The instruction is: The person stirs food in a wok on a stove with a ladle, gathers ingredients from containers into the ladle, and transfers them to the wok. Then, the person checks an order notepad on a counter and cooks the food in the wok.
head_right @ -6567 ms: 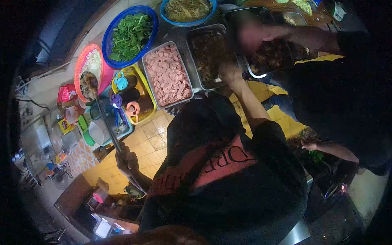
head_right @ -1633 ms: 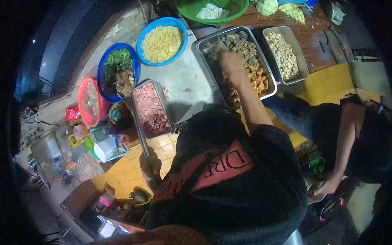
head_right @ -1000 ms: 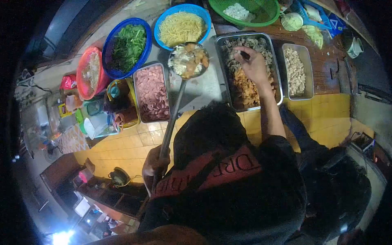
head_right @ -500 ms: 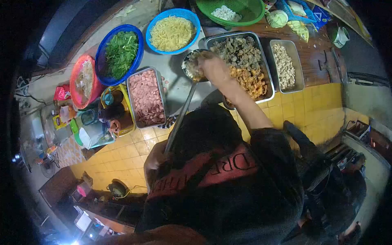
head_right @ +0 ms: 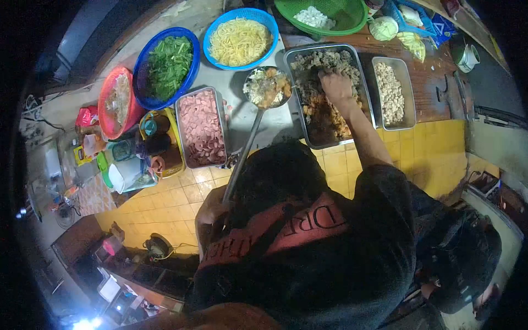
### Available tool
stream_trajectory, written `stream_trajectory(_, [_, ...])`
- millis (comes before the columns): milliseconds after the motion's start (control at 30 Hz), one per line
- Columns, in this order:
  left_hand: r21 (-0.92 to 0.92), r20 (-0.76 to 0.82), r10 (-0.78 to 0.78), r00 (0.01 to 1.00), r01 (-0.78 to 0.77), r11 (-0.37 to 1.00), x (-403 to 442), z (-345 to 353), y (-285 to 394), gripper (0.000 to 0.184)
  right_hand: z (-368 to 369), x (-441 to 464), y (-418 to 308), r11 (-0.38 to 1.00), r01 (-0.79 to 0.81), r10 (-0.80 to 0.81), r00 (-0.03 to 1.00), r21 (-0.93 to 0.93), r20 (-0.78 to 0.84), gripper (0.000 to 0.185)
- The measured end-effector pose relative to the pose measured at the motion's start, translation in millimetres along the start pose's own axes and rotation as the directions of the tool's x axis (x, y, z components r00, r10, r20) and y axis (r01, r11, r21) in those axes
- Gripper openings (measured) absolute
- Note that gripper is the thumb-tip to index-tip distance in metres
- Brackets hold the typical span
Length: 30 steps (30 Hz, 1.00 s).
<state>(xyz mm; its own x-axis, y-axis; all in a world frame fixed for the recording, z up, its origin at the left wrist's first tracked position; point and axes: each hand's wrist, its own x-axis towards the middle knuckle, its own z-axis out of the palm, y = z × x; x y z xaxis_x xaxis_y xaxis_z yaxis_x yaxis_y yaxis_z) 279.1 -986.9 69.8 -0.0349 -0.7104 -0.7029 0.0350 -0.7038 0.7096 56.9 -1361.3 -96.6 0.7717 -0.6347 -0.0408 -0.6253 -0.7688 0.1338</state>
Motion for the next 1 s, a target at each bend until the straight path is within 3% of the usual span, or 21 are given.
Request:
stream_trajectory(33, [0.071,-0.009,-0.023,1.0,0.023,0.997,1.6,0.5,1.5,0.035,-16.2,7.1,-6.9,0.977,-0.185,0.169,0.974,0.105,0.152,0.031])
stream_trajectory(67, [0.066,-0.01,-0.023,1.0,0.024,0.998,4.2,0.8,-4.9,0.035,-34.1,8.5,-13.7,0.978,-0.182,0.165,0.974,0.103,0.154,0.031])
stream_trajectory(133, [0.021,-0.005,-0.025,1.0,0.025,0.999,10.7,1.3,-11.2,0.035,-60.7,5.6,-23.3,0.829,-0.224,0.19,0.975,0.513,0.119,0.036])
stream_trajectory(167, [0.021,-0.005,-0.024,1.0,0.024,0.999,11.1,2.5,-5.4,0.035,-51.1,5.5,-24.3,0.662,0.002,0.073,0.995,0.75,-0.068,0.032])
stream_trajectory(200, [-0.029,-0.001,-0.069,0.998,0.069,0.997,10.5,4.2,1.5,0.034,-50.1,6.6,-25.4,0.662,-0.002,0.076,0.995,0.75,-0.065,0.032])
stream_trajectory(267, [-0.073,0.01,-0.115,0.993,0.115,0.991,12.7,5.6,3.9,0.034,-56.0,10.7,-32.1,0.772,0.167,0.059,0.942,0.613,-0.331,0.029])
stream_trajectory(300, [-0.055,0.016,-0.106,0.994,0.106,0.993,15.1,3.2,-6.9,0.033,-44.2,12.4,-22.3,0.778,-0.008,0.124,0.982,0.629,-0.141,0.022])
stream_trajectory(333, [-0.038,0.019,-0.094,0.995,0.095,0.995,16.3,1.9,-12.6,0.033,-22.6,5.9,-12.9,0.777,-0.011,0.128,0.982,0.63,-0.14,0.022])
stream_trajectory(367, [-0.034,0.017,-0.094,0.995,0.094,0.995,16.3,3.5,-10.3,0.033,6.0,-2.9,-4.2,0.938,-0.032,0.084,0.987,0.345,-0.137,0.018])
stream_trajectory(400, [-0.046,0.005,-0.064,0.998,0.064,0.997,16.4,6.6,-6.6,0.029,20.9,-7.0,1.4,0.999,-0.041,0.044,0.992,0.023,-0.121,0.015])
stream_trajectory(433, [-0.059,-0.005,-0.035,0.999,0.035,0.998,15.9,8.5,-4.9,0.026,23.9,-7.8,4.6,0.996,0.032,-0.015,0.983,-0.086,0.185,0.019])
stream_trajectory(533, [-0.055,-0.044,0.056,0.997,-0.059,0.997,16.6,10.0,-14.7,0.024,34.5,-20.0,-1.8,0.999,0.036,-0.037,0.999,0.025,0.04,0.017])
stream_trajectory(567, [-0.059,-0.046,0.055,0.997,-0.058,0.997,15.7,8.2,-15.8,0.024,8.3,-19.9,-7.6,0.998,-0.055,0.05,0.97,0.015,0.237,0.02])
stream_trajectory(633, [-0.091,0.012,-0.099,0.995,0.099,0.991,16.4,3.6,-16.7,0.027,39.5,-26.3,-0.7,0.996,-0.088,0.086,0.982,0.002,0.17,0.021])
stream_trajectory(667, [-0.093,0.012,-0.098,0.995,0.099,0.991,17.7,4.0,-18.0,0.027,41.8,-27.1,-0.4,0.993,-0.122,0.122,0.987,-0.007,0.104,0.022])
stream_trajectory(767, [-0.041,-0.011,0.004,1.0,-0.004,0.999,22.9,5.5,-18.7,0.023,37.5,-14.8,-10.4,0.977,-0.185,0.169,0.976,0.105,0.139,0.022])
stream_trajectory(800, [-0.031,-0.013,-0.057,0.998,0.056,0.998,23.0,5.6,-18.2,0.023,40.7,-14.8,-10.0,0.977,-0.186,0.171,0.975,0.101,0.142,0.022])
stream_trajectory(833, [-0.021,-0.019,-0.119,0.993,0.118,0.993,22.3,5.7,-17.7,0.022,45.1,-14.1,-12.2,0.994,-0.106,0.105,0.994,0.039,0.037,0.022])
stream_trajectory(867, [-0.02,-0.021,-0.123,0.992,0.122,0.992,22.0,5.6,-16.2,0.022,46.3,-13.1,-16.4,0.999,-0.032,0.03,0.997,-0.026,-0.065,0.021])
stream_trajectory(933, [0.09,-0.039,-0.074,0.997,0.077,0.993,22.4,4.7,-12.9,0.024,34.0,-9.7,-21.2,1.0,-0.007,0.004,0.993,-0.025,-0.119,0.018])
stream_trajectory(1000, [0.008,-0.015,-0.068,0.998,0.068,0.998,22.1,4.5,-11.8,0.026,0.0,-8.0,-27.8,0.982,-0.144,0.169,0.959,-0.122,0.227,0.022])
